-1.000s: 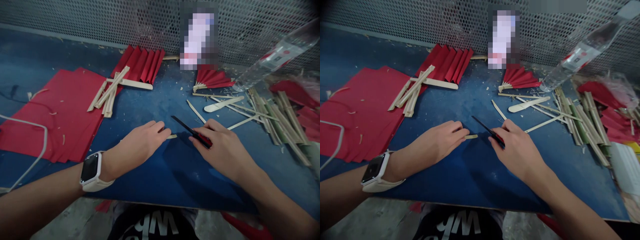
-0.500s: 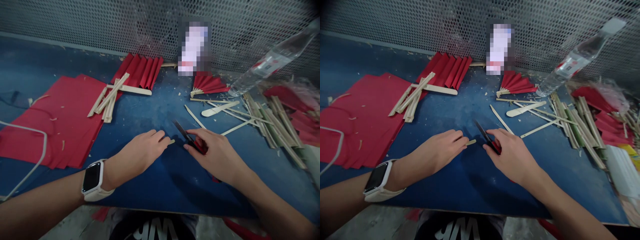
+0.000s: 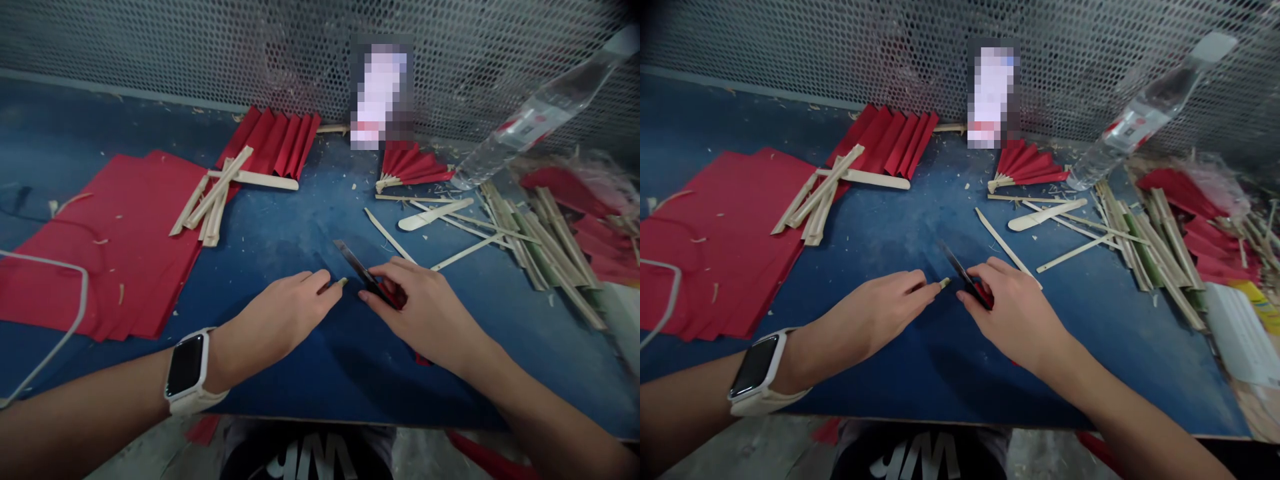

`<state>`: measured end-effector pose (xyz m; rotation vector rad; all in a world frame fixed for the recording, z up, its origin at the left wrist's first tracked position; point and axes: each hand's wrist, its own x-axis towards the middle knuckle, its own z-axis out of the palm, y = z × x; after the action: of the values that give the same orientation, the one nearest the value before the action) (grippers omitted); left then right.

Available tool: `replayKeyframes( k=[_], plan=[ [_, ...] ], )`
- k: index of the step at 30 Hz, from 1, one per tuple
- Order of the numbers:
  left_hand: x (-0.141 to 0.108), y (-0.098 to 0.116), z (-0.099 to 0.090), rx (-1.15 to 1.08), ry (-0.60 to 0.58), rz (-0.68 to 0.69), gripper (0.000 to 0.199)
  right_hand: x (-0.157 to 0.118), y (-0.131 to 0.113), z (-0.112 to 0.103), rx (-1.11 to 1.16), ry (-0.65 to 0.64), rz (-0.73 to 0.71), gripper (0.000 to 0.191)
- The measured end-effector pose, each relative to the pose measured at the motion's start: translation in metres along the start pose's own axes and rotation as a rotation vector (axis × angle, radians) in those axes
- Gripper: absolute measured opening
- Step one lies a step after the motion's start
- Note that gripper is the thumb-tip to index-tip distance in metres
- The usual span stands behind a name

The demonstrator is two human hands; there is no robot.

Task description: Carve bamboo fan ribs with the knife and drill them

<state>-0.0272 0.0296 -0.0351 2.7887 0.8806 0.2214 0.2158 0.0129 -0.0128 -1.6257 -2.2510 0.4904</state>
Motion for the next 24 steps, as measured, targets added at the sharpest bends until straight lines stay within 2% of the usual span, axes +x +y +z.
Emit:
replayKeyframes(
  k=[6,14,21,24],
  plan=[
    [0.001,0.005,0.002,0.049,0.018,0.024,0.038,-0.003,-0.001,0.004,0.018,-0.080,-0.035,0.022],
    [0.000,0.007,0.008,0.095,0.041,0.015,0.037,-0.011,0.000,0.007,-0.204,0.018,-0.206,0.014],
    [0.002,0.013,0.003,0.130,0.029,-0.013,0.030,-0.013,-0.002,0.007,-0.275,0.063,-0.199,0.014],
    [0.000,0.013,0.005,0.120,0.070,-0.005,0.039,-0.011,-0.003,0.004,-0.259,0.030,-0.189,0.018]
  ],
)
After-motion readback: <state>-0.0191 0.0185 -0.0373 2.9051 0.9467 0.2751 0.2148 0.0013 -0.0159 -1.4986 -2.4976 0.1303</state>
